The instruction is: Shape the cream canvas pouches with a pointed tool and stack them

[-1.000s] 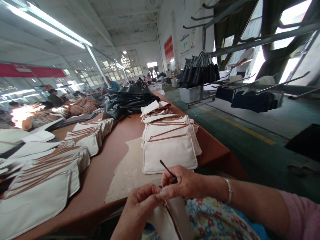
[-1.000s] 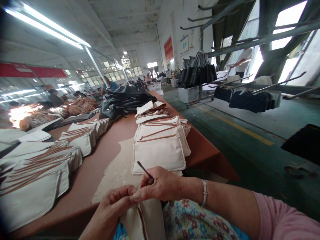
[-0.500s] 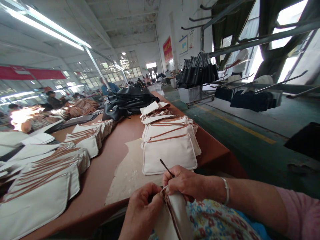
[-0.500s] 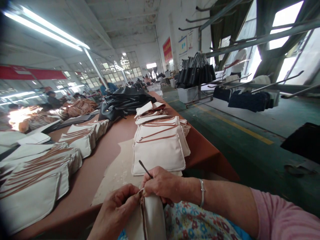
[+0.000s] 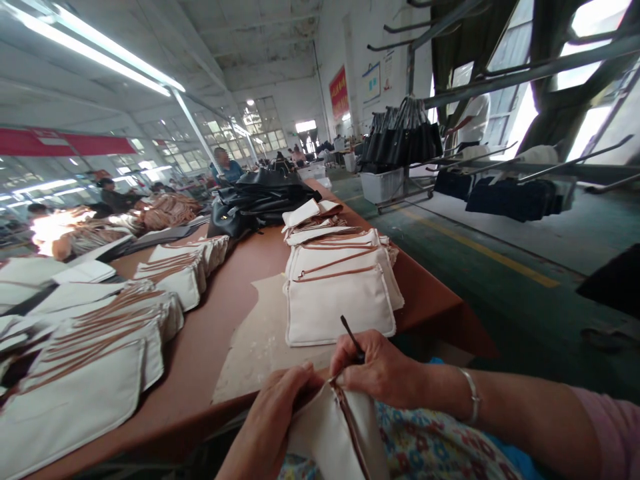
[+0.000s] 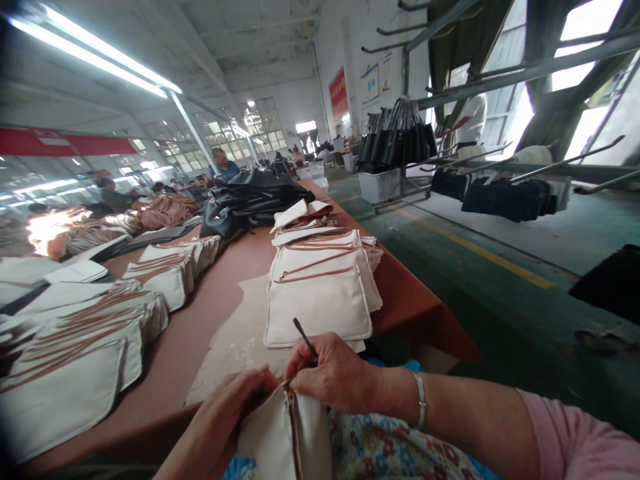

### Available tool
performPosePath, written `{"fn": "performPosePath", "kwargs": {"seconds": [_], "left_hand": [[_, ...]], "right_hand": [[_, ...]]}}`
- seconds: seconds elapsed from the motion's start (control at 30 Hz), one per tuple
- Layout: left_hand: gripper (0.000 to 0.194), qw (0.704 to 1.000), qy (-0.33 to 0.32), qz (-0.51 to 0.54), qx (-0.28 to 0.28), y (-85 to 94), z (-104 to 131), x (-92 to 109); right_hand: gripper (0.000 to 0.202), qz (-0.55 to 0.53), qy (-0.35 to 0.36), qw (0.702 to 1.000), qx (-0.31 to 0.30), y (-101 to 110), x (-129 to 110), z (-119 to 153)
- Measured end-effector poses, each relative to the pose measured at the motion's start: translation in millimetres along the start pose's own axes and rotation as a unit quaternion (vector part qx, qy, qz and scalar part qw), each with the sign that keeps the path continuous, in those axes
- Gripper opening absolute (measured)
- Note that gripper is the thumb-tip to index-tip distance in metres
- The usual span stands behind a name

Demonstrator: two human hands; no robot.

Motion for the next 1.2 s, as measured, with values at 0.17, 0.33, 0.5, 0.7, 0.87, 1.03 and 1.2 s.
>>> {"fn": "performPosePath", "kwargs": {"seconds": [0.17, 0.33, 0.5, 0.7, 0.87, 1.03, 1.2], "left_hand": [[0.036, 1.000, 0.006, 0.021, 0.003, -10.2, 9.3, 17.2], [0.039, 0.984, 0.087, 0.065, -0.143, -27.4, 22.5, 28.0], [0.037, 0.983, 0.078, 0.061, -0.158, -21.0, 16.4, 11.5], [0.042, 0.989, 0.085, -0.003, -0.118, -14.8, 10.9, -4.3], [0.046, 0.989, -0.036, -0.065, -0.127, -10.8, 13.6, 9.7], [0.046, 0.985, -0.024, -0.096, -0.142, -7.1, 17.0, 17.7], [0.046, 0.984, -0.040, -0.114, -0.130, -10.1, 19.8, 23.8]], "right_hand": [[0.008, -0.006, 0.080, 0.997, -0.006, 3.2, -0.1, 6.4], [0.013, 0.047, 0.279, 0.958, -0.034, 8.0, -1.4, 9.8], [0.016, 0.150, 0.405, 0.899, -0.073, 13.4, 4.4, 10.5], [0.016, 0.153, 0.434, 0.883, -0.094, 15.3, 2.5, 12.9], [0.023, 0.021, 0.284, 0.956, -0.071, 17.7, 0.6, 19.4], [0.043, -0.029, 0.021, 0.995, -0.094, 25.6, -13.0, 11.4], [0.047, 0.058, -0.051, 0.982, -0.173, 33.8, -28.9, 0.6]]}}
Point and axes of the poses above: each hand's wrist, its own z-axis away from the middle knuckle, its own y-axis out of the back of the hand, x = y × z, the point moved 2 cm from there along -z, towards the middle knuckle, and after that the axes turned 12 degrees about x, right-handed, at the moved point
